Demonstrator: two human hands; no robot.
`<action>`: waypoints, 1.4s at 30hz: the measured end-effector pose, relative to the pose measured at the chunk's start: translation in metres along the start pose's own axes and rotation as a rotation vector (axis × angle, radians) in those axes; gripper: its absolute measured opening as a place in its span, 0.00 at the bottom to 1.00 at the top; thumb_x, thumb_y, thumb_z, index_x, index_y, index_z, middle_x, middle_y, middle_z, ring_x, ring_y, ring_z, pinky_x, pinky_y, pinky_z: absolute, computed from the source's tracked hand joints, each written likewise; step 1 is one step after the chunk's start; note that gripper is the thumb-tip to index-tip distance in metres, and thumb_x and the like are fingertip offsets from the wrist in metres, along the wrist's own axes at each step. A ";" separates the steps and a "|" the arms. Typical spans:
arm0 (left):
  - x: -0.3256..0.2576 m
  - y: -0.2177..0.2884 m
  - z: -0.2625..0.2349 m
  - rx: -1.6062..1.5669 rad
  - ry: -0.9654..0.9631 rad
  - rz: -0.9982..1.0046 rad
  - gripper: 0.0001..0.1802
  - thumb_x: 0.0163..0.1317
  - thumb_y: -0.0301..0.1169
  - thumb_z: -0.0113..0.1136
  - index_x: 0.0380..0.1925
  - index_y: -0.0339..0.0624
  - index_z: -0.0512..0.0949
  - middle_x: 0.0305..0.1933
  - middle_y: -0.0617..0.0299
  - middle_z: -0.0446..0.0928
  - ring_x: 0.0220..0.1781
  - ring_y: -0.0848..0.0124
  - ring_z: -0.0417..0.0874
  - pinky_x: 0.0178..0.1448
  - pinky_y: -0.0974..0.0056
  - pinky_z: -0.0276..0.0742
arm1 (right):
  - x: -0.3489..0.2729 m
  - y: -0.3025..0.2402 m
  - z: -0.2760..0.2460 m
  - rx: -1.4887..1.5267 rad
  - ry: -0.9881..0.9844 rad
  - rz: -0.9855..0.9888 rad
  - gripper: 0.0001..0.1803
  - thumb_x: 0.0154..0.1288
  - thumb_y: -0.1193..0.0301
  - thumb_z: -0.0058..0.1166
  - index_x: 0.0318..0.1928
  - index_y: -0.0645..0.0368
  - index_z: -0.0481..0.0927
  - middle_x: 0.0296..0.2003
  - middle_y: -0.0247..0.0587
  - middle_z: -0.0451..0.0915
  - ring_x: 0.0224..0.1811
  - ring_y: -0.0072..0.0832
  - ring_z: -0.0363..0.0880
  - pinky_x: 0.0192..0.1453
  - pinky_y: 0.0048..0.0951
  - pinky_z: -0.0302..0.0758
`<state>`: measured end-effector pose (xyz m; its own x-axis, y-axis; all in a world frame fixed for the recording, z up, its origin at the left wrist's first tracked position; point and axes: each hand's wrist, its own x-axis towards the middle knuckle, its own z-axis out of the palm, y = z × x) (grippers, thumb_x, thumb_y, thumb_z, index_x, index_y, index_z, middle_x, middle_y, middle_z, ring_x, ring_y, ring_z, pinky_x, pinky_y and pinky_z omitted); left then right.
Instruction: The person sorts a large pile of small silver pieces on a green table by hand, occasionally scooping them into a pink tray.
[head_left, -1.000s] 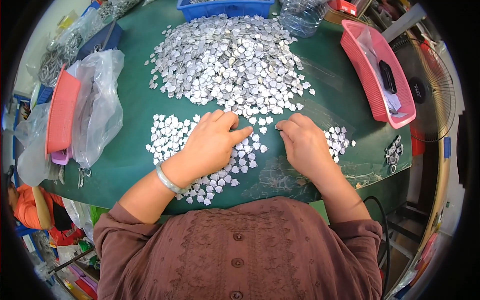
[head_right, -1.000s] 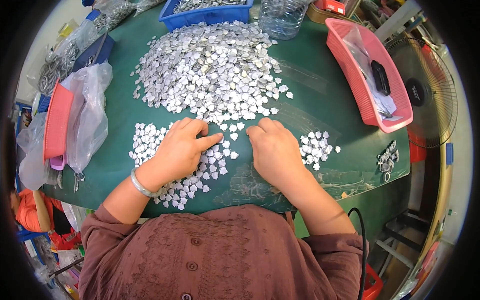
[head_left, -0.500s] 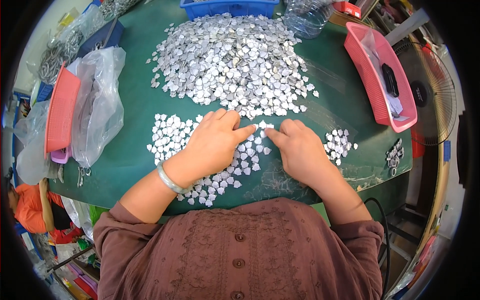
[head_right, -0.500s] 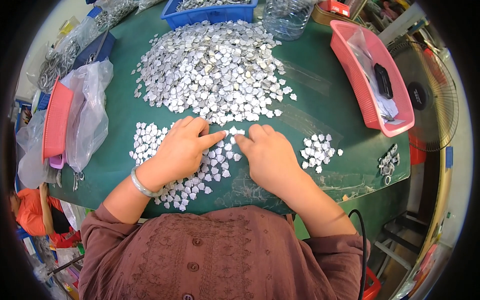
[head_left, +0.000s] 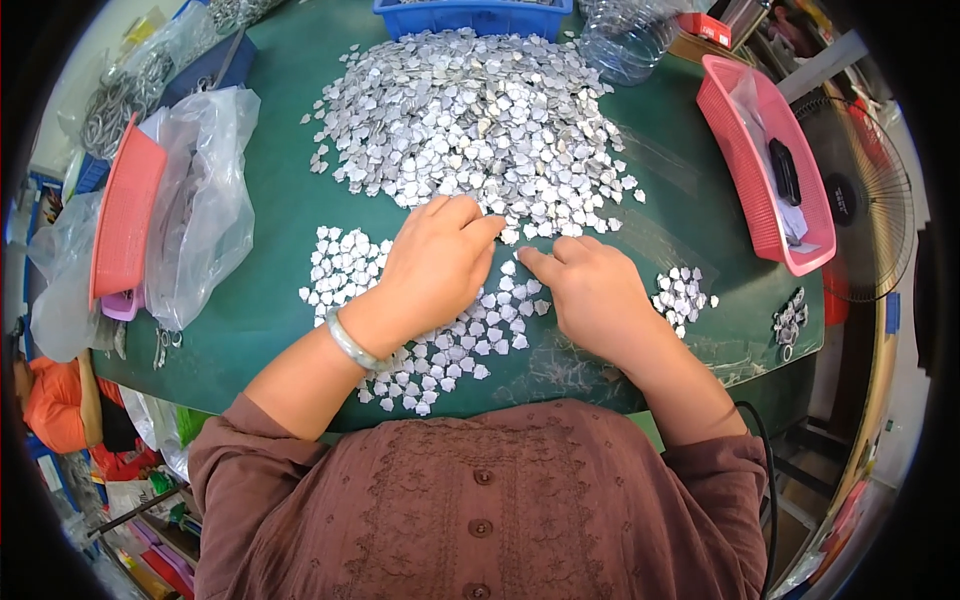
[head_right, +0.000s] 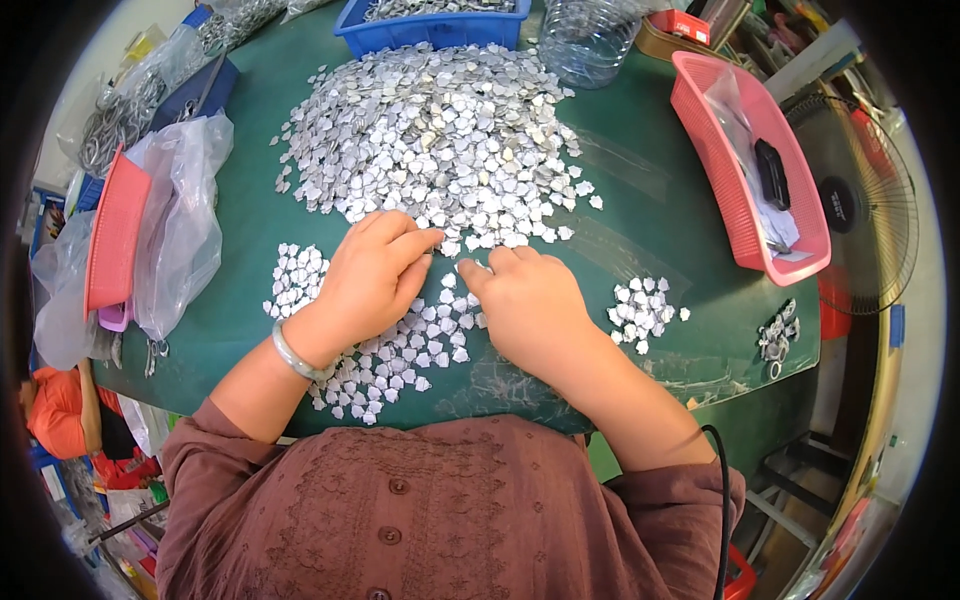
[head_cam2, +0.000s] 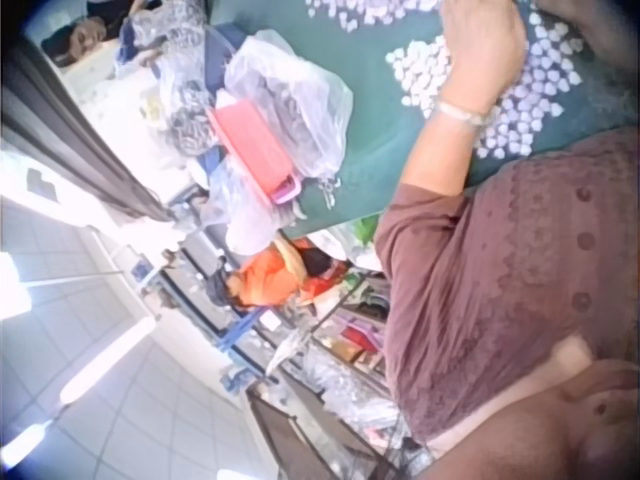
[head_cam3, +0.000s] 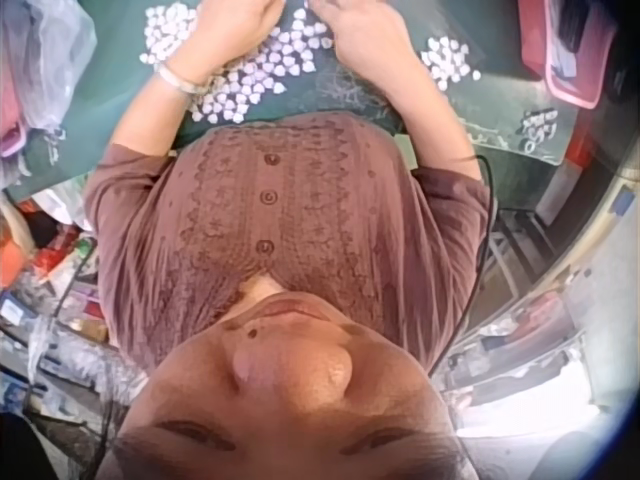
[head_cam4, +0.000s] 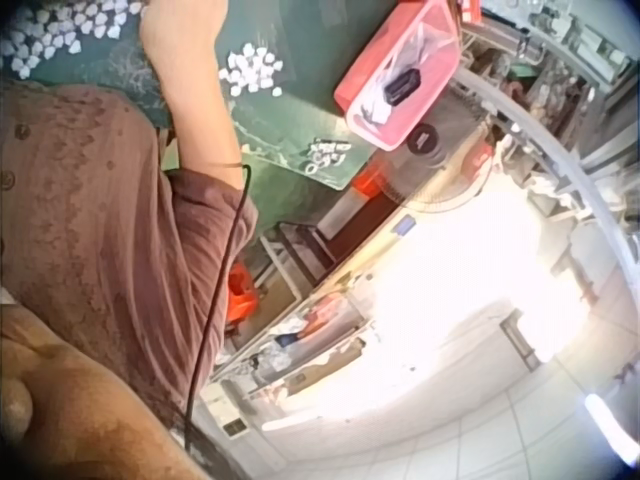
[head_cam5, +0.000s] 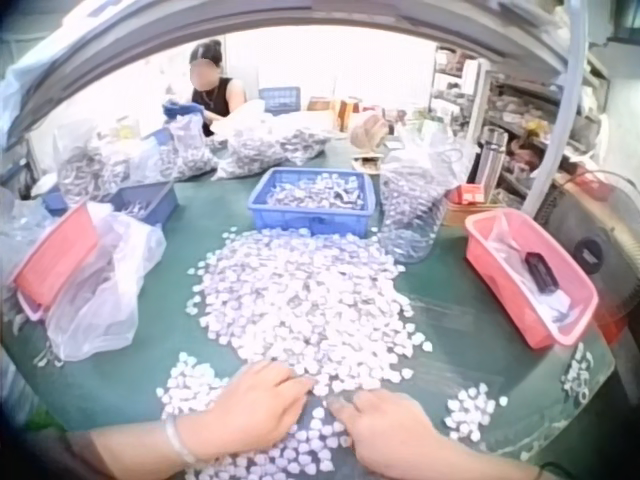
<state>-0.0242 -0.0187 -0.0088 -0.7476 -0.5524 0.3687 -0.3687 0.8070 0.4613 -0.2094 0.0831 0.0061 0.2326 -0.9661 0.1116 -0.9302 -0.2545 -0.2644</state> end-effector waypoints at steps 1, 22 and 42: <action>0.002 0.000 0.003 -0.001 0.001 0.000 0.12 0.55 0.22 0.60 0.41 0.39 0.82 0.36 0.57 0.75 0.41 0.56 0.76 0.47 0.57 0.73 | -0.001 0.000 -0.002 0.012 -0.013 -0.007 0.22 0.50 0.77 0.55 0.50 0.58 0.82 0.33 0.40 0.78 0.39 0.38 0.79 0.42 0.36 0.77; -0.011 -0.016 -0.015 0.000 -0.012 0.031 0.18 0.47 0.16 0.55 0.39 0.41 0.82 0.36 0.57 0.76 0.40 0.56 0.77 0.47 0.57 0.74 | 0.013 -0.004 -0.005 0.037 -0.159 0.025 0.26 0.49 0.78 0.57 0.54 0.54 0.80 0.33 0.41 0.79 0.40 0.39 0.80 0.42 0.38 0.77; -0.020 -0.015 -0.021 0.035 -0.083 0.077 0.15 0.47 0.18 0.59 0.34 0.44 0.85 0.35 0.61 0.75 0.40 0.60 0.75 0.46 0.58 0.71 | 0.021 -0.002 -0.010 -0.006 -0.141 0.050 0.21 0.49 0.78 0.55 0.47 0.55 0.82 0.33 0.40 0.79 0.39 0.40 0.81 0.42 0.38 0.78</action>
<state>0.0083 -0.0241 -0.0068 -0.8171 -0.4706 0.3329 -0.3265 0.8538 0.4056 -0.2053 0.0633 0.0183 0.2235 -0.9740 -0.0373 -0.9430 -0.2064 -0.2609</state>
